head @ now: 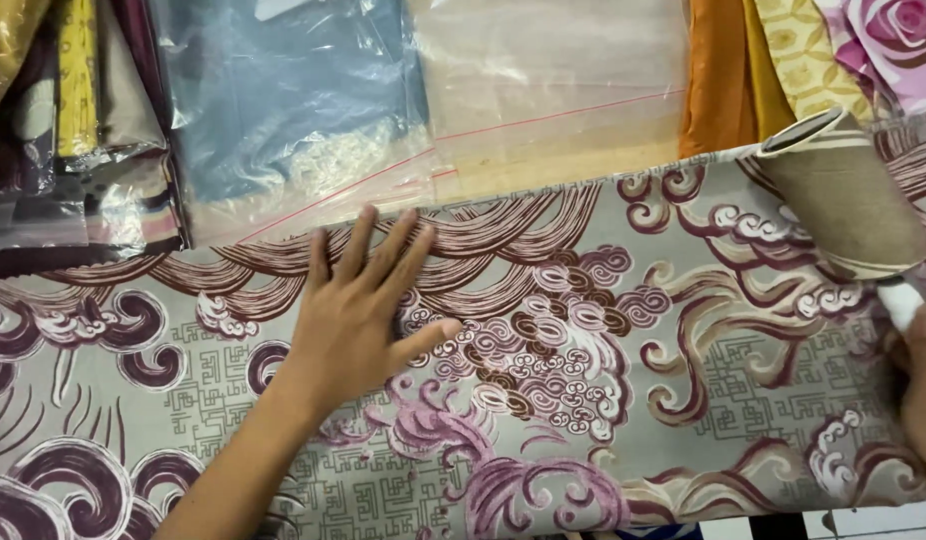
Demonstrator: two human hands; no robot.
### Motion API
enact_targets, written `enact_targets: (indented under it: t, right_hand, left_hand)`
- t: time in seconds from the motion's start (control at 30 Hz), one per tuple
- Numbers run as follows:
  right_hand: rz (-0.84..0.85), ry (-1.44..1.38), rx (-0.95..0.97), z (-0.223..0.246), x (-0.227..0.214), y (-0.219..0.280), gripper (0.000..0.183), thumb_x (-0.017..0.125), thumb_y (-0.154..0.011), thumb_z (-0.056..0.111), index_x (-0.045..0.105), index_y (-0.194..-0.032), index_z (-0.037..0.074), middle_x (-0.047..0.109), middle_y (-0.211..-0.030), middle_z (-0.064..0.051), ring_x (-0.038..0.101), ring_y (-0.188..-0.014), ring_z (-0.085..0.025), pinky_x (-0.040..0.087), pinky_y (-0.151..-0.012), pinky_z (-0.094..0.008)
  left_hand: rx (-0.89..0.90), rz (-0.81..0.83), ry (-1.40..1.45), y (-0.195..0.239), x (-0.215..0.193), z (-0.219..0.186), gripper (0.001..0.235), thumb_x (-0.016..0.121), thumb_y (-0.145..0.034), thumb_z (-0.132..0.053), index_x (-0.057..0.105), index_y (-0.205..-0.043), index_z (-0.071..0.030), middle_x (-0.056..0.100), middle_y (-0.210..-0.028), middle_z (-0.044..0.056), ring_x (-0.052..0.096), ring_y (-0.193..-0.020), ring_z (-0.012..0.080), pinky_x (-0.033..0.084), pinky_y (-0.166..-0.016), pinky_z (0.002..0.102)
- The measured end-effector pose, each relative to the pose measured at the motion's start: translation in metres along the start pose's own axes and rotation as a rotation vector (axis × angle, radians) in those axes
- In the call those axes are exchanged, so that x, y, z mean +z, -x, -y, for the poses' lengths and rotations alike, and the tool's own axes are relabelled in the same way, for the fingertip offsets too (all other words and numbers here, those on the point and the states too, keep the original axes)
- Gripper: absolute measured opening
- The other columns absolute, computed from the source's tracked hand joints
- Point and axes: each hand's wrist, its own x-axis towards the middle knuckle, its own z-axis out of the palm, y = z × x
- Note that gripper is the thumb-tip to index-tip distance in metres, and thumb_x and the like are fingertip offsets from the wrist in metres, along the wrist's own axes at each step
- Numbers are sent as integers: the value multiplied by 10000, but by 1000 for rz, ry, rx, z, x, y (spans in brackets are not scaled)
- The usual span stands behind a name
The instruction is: The person uses a lint roller to roll over a patterned fabric laid on a table. They move the roller back and forth across the surface while holding the fabric steady with their other hand. Other folded fabrics and plastic bags are visible nearby on the table.
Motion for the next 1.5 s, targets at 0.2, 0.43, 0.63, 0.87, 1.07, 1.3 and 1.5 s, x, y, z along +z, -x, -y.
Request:
enact_targets:
  t: [0.2,0.43,0.63,0.87,1.07,1.3,1.5]
  right_hand:
    - [3,-142,34,-41,8,-10,379,383,-1460,284,533,-1328,-38,560,-1213,-186,528,-1094,-270,441,-998,-449]
    - [-37,91,95,53,-12,3,587,426,-1492,270,520,-976,10,498,-873,-109,457,-808,-265,361,-769,-454]
    - [-77,-199,315,98,-7,12,311,435,-1290,364,595,-1349,104,526,-985,-21,456,-852,-128,348,-704,-316]
    - [19,-193,156,124,-23,15,483,386,-1277,454,526,-1005,80,410,-747,-7,293,-595,-99,175,-491,-304]
    - [-24,-270,194,120,-20,19,438,453,-1302,415,543,-1004,106,457,-816,29,378,-709,-67,262,-579,-262]
    - [9,-215,236,153,-28,18,475,396,-1269,417,474,-921,103,366,-727,17,297,-597,-87,190,-491,-303]
    - [-12,-246,192,151,-26,17,453,414,-1274,369,494,-915,104,378,-707,30,296,-578,-66,184,-490,-275]
  left_hand:
    - [-1,-62,-37,-4,5,-14,1019,332,-1052,-823,-99,-1649,-119,-199,-1712,77,-245,-1557,264,-183,-1284,567]
    - [664,-203,251,-64,3,-87,620,416,-1111,-556,410,-1585,-156,391,-1673,93,253,-1577,288,37,-1305,533]
    - [792,-107,256,-113,5,-116,679,270,-1056,-598,427,-1577,-191,390,-1661,59,362,-1563,302,115,-1320,541]
    - [651,-42,194,-128,8,-102,815,195,-986,-746,276,-1622,-244,310,-1695,21,181,-1594,274,64,-1304,554]
    - [585,-53,107,-137,19,-95,855,133,-972,-786,215,-1639,-258,203,-1724,45,104,-1600,282,-3,-1302,536]
    - [452,-130,158,-141,21,-84,818,171,-1001,-765,257,-1628,-247,273,-1715,40,119,-1602,274,-89,-1277,532]
    - [410,-178,151,-144,25,-77,844,272,-1022,-760,279,-1641,-187,250,-1721,61,-4,-1576,239,-107,-1256,544]
